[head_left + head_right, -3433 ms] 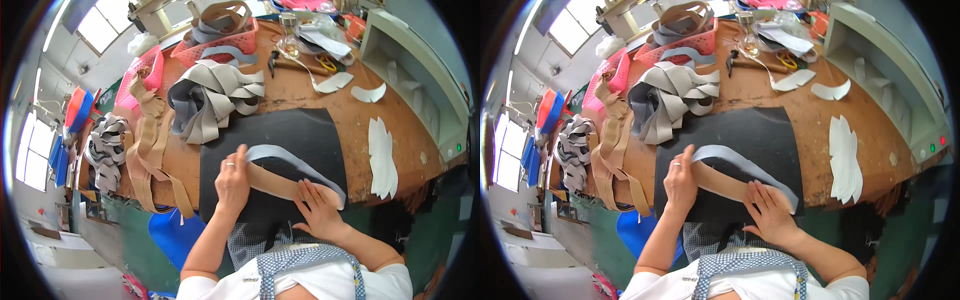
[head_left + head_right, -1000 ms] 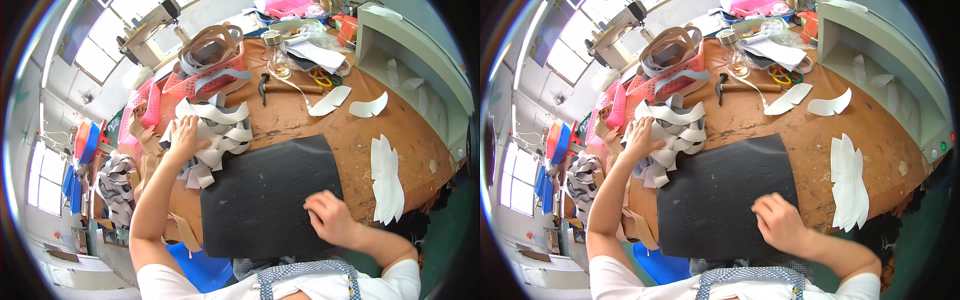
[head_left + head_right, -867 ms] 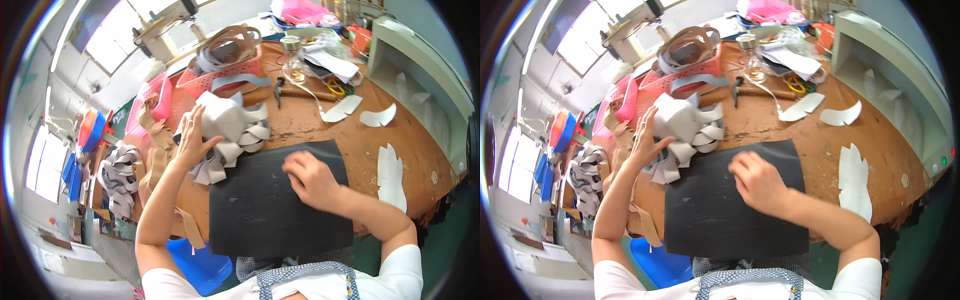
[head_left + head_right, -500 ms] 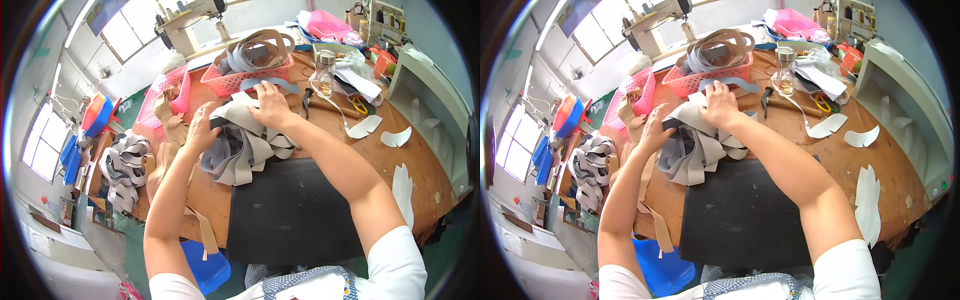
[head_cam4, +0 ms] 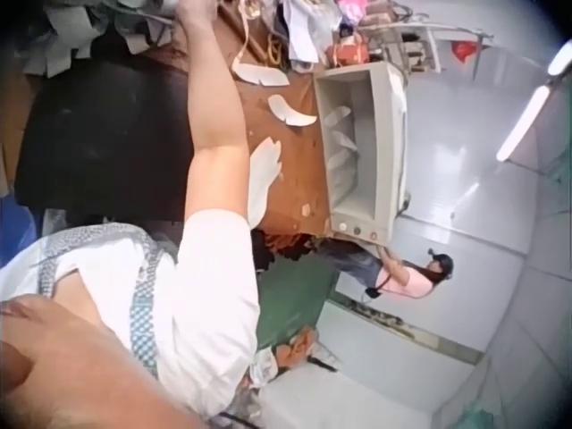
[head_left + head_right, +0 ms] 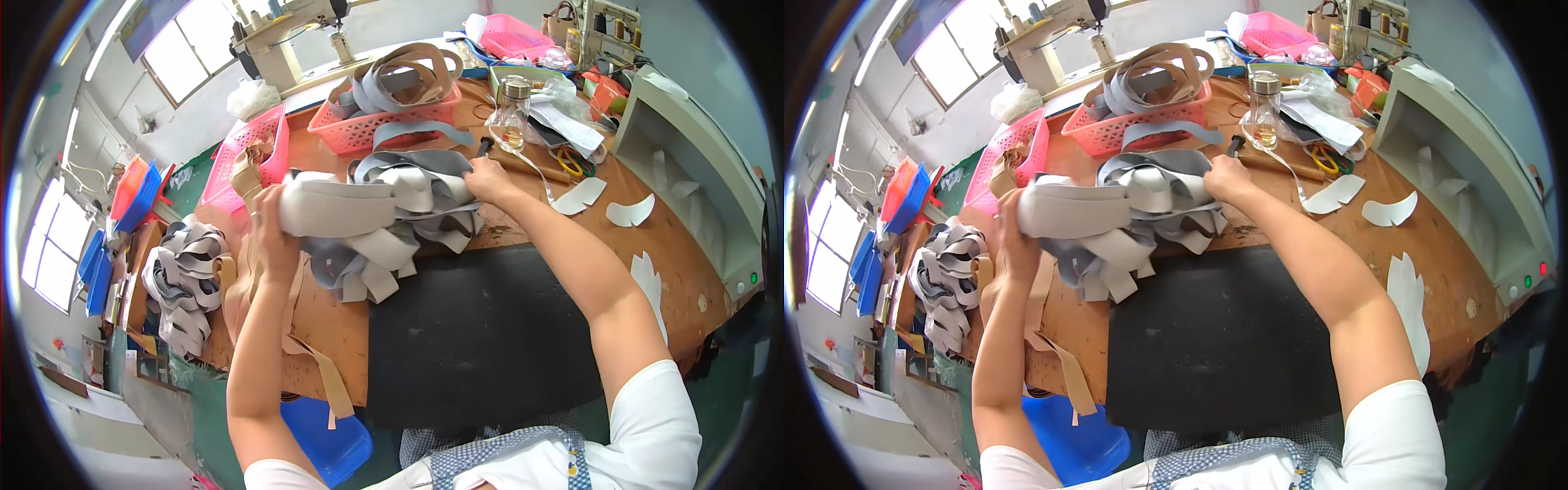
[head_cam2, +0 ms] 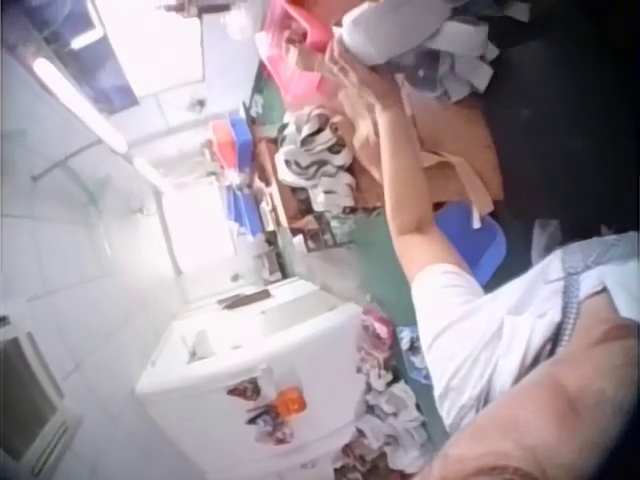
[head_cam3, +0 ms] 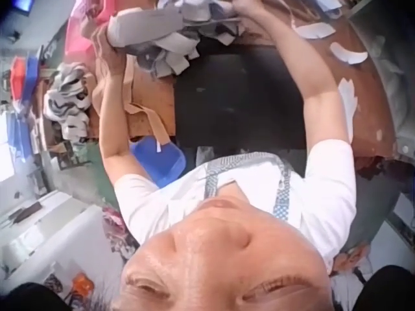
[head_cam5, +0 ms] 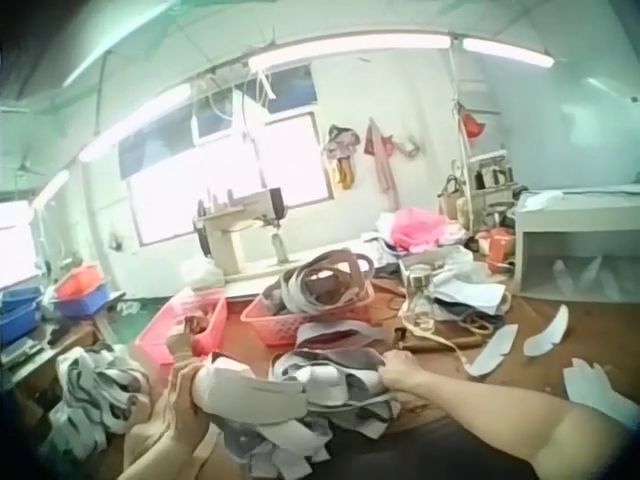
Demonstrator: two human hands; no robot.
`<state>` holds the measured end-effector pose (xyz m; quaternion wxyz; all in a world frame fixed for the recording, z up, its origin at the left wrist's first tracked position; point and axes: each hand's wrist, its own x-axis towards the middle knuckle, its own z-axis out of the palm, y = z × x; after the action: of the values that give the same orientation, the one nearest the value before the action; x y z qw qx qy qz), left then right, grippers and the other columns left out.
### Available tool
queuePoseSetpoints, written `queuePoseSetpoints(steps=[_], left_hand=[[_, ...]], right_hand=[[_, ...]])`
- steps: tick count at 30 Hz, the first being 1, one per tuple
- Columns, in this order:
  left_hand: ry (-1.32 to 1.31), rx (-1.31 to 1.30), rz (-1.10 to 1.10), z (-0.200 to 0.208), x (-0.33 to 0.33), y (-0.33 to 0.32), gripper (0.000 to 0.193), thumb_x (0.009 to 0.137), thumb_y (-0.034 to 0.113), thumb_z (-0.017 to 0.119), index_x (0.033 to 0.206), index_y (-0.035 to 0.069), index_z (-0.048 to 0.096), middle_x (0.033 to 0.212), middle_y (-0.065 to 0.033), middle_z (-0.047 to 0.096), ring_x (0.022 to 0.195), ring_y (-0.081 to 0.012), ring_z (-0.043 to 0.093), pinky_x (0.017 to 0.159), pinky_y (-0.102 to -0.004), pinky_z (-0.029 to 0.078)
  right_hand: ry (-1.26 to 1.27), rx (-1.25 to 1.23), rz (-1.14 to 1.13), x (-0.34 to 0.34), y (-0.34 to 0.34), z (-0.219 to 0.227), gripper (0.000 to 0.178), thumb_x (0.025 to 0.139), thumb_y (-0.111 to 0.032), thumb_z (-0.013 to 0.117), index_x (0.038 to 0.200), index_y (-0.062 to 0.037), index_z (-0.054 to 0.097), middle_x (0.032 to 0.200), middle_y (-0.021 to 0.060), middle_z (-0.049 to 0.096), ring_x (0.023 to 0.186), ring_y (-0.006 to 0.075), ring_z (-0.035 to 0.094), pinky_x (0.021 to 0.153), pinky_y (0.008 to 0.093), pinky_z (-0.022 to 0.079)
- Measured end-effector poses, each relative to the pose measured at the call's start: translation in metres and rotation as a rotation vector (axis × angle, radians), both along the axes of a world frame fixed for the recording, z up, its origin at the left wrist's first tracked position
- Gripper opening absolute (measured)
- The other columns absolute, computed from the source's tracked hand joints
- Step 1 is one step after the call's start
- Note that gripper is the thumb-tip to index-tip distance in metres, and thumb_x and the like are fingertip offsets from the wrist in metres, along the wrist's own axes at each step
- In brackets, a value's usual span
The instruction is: Manually fitting and aligning various fabric and leather components to assemble a shoe upper.
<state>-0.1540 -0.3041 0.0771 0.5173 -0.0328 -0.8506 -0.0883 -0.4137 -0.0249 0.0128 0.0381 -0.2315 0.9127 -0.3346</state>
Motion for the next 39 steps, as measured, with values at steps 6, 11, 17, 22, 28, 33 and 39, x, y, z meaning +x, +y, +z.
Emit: queuePoseSetpoints(steps=[6,11,17,22,28,33,39], left_hand=[[-0.01,0.075,0.132,0.02,0.048,-0.011,0.04,0.082,-0.004,0.056,0.122,-0.002,0.054,0.117,-0.0169,0.062,0.107,-0.0315,0.061,0.097,-0.04,0.045],[0.224,0.308,0.294,0.05,0.084,-0.098,0.034,0.089,0.007,0.063,0.121,-0.002,0.059,0.112,-0.0129,0.066,0.102,-0.0231,0.064,0.089,-0.0352,0.05],[0.042,0.006,0.143,0.071,0.01,-0.059,0.035,0.085,-0.009,0.052,0.118,-0.001,0.056,0.101,-0.0199,0.069,0.093,-0.0308,0.068,0.084,-0.0389,0.051],[-0.337,0.0,0.486,0.048,-0.063,-0.069,0.05,0.081,0.001,0.061,0.13,0.0,0.051,0.106,-0.0277,0.066,0.1,-0.0455,0.063,0.087,-0.046,0.05],[-0.687,-0.129,0.361,0.036,-0.111,0.059,0.072,0.077,0.003,0.061,0.144,0.006,0.038,0.145,-0.0221,0.044,0.135,-0.0389,0.04,0.113,-0.0453,0.032],[-0.873,0.29,-0.701,0.03,-0.086,0.191,0.074,0.083,0.024,0.072,0.146,0.005,0.037,0.149,-0.0158,0.041,0.141,-0.0277,0.034,0.117,-0.0391,0.024],[-0.754,-0.141,-0.566,0.002,-0.073,0.237,0.072,0.076,0.034,0.08,0.137,0.011,0.048,0.13,-0.0159,0.053,0.128,-0.0344,0.045,0.109,-0.0436,0.033]], right_hand=[[0.188,0.082,-0.135,0.001,0.047,-0.004,0.028,0.085,-0.021,0.058,0.095,0.0033,0.068,0.099,0.0278,0.067,0.098,0.0448,0.064,0.091,0.0501,0.049],[0.146,0.147,-0.346,-0.023,0.149,-0.007,0.028,0.079,-0.017,0.057,0.097,-0.0016,0.072,0.097,0.0244,0.07,0.099,0.0389,0.067,0.088,0.0471,0.052],[0.183,-0.386,-0.321,0.006,0.189,0.036,0.026,0.092,-0.023,0.054,0.099,-0.0027,0.069,0.074,0.0129,0.071,0.076,0.0261,0.07,0.073,0.0366,0.052],[0.336,-0.741,-0.143,0.054,0.173,0.083,0.023,0.1,-0.016,0.051,0.112,-0.0009,0.064,0.08,0.0037,0.068,0.07,0.0091,0.057,0.067,0.0257,0.047],[0.501,-0.909,-0.015,0.114,0.206,0.117,0.026,0.103,-0.016,0.046,0.119,-0.0001,0.059,0.088,0.0038,0.065,0.079,0.0084,0.054,0.074,0.0248,0.045],[0.318,-0.734,0.059,0.153,0.226,0.079,0.023,0.101,-0.006,0.044,0.115,0.002,0.059,0.086,0.0042,0.062,0.078,0.0104,0.054,0.073,0.0256,0.045],[0.388,-0.658,-0.09,0.185,0.26,0.04,0.022,0.1,-0.005,0.045,0.114,0.0023,0.06,0.085,0.0052,0.061,0.077,0.0106,0.053,0.071,0.0261,0.045]])
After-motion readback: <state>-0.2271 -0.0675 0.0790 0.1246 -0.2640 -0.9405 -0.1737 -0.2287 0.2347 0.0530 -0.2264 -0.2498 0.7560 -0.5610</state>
